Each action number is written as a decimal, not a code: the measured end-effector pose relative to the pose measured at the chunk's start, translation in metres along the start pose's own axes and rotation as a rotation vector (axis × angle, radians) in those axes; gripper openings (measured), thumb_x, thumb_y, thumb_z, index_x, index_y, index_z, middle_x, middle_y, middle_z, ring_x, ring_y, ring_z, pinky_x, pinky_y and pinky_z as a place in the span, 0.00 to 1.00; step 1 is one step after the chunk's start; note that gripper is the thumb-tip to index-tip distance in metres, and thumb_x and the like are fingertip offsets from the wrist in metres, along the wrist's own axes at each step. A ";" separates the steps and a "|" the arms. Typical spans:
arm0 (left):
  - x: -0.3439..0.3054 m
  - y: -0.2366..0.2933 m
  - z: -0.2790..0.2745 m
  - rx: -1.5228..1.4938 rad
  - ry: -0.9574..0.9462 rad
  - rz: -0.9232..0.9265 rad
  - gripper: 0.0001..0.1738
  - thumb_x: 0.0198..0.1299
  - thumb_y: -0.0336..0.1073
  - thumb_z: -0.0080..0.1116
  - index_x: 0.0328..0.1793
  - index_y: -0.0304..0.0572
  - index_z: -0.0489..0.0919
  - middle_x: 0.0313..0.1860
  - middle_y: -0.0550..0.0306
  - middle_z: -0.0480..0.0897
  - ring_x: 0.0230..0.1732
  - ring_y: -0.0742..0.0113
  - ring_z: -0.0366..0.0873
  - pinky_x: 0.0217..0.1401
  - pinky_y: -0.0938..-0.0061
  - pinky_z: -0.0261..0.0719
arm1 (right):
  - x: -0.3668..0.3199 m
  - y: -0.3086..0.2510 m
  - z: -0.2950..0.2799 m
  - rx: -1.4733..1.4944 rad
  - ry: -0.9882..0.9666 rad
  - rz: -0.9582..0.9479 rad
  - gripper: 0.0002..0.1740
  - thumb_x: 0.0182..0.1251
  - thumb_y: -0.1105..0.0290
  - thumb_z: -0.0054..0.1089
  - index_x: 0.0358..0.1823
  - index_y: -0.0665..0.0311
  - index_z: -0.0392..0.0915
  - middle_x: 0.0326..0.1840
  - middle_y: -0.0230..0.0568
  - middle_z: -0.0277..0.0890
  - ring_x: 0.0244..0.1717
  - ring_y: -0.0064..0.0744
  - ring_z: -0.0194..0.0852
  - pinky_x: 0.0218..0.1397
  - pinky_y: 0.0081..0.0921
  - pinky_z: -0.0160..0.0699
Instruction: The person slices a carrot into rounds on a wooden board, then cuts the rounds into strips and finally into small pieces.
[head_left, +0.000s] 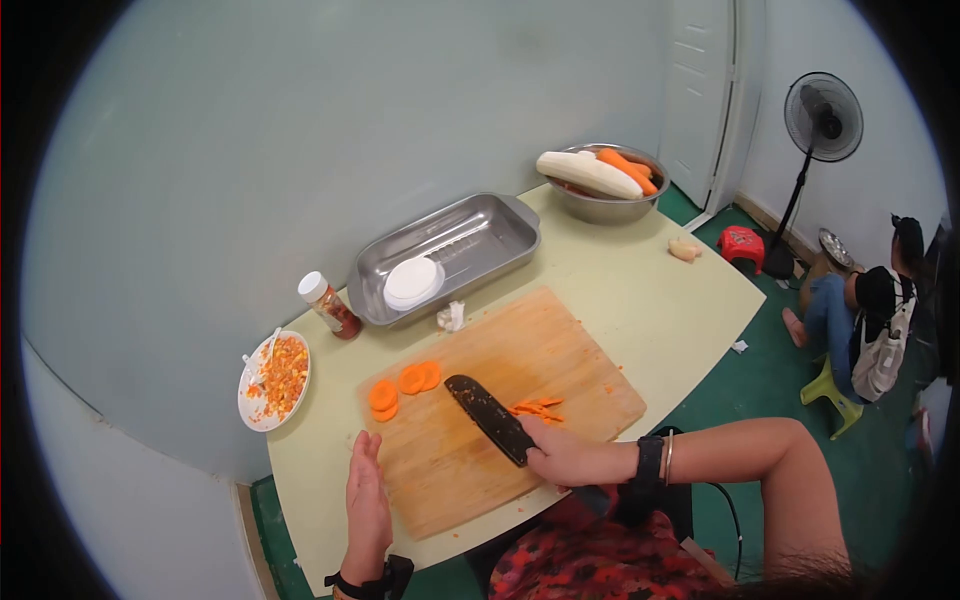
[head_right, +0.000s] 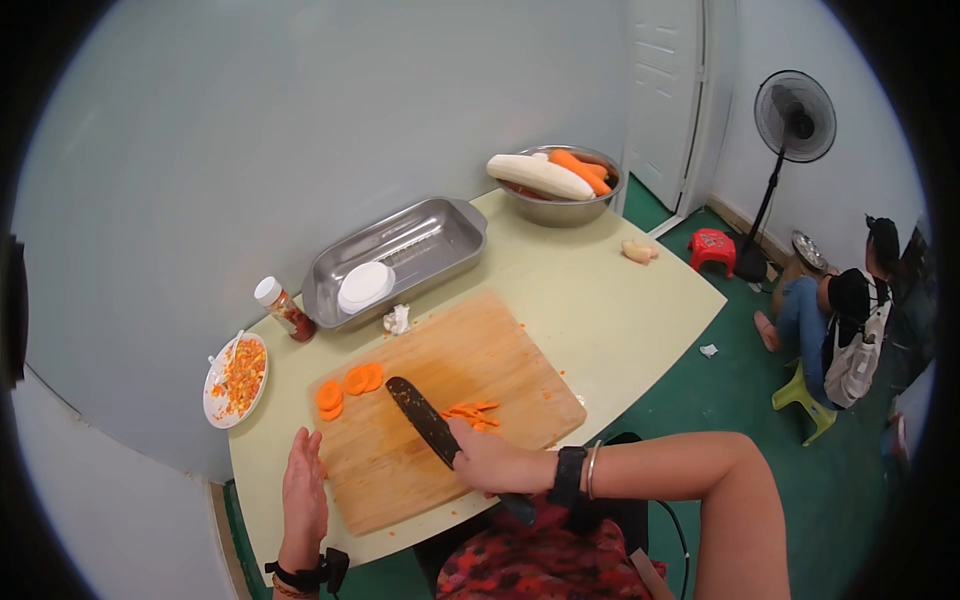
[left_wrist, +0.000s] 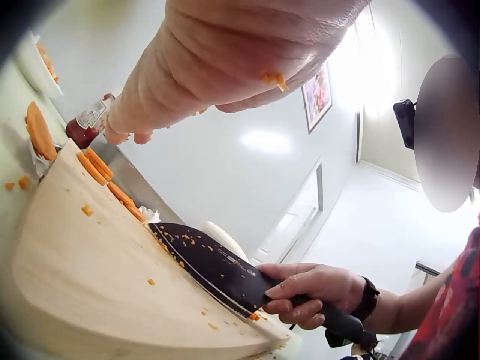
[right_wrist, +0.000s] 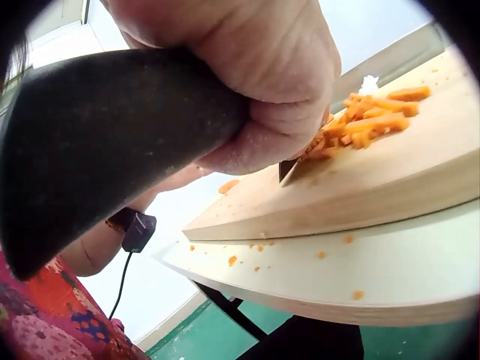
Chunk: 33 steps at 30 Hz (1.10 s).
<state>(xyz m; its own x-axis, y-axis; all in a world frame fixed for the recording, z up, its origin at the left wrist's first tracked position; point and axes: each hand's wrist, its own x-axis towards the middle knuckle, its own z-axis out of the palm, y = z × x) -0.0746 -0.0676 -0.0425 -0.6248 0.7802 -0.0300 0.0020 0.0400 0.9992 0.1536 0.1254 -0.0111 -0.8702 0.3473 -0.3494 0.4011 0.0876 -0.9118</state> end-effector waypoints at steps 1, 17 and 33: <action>0.002 -0.001 0.002 0.018 -0.006 -0.016 0.37 0.77 0.54 0.32 0.82 0.37 0.45 0.80 0.42 0.52 0.82 0.55 0.43 0.81 0.60 0.37 | -0.007 -0.002 -0.004 0.015 0.025 -0.001 0.30 0.69 0.73 0.39 0.73 0.63 0.50 0.31 0.49 0.71 0.23 0.38 0.75 0.26 0.35 0.75; -0.001 0.021 0.037 0.333 -0.325 0.039 0.37 0.76 0.48 0.38 0.80 0.27 0.46 0.81 0.41 0.52 0.82 0.55 0.45 0.80 0.67 0.43 | -0.062 0.041 -0.092 -0.782 0.522 -0.154 0.17 0.62 0.79 0.46 0.52 0.75 0.62 0.29 0.65 0.75 0.31 0.63 0.77 0.34 0.52 0.76; -0.021 0.043 0.033 0.707 -0.439 0.171 0.35 0.73 0.43 0.47 0.78 0.28 0.52 0.80 0.37 0.53 0.81 0.46 0.46 0.81 0.62 0.42 | -0.020 0.004 -0.040 -0.439 0.223 -0.139 0.15 0.67 0.76 0.41 0.54 0.70 0.65 0.29 0.58 0.77 0.25 0.54 0.77 0.31 0.45 0.77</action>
<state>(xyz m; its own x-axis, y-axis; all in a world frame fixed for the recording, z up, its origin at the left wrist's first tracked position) -0.0361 -0.0615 0.0002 -0.2122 0.9767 -0.0330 0.6475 0.1658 0.7438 0.1838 0.1561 0.0003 -0.8610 0.4910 -0.1329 0.4098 0.5148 -0.7530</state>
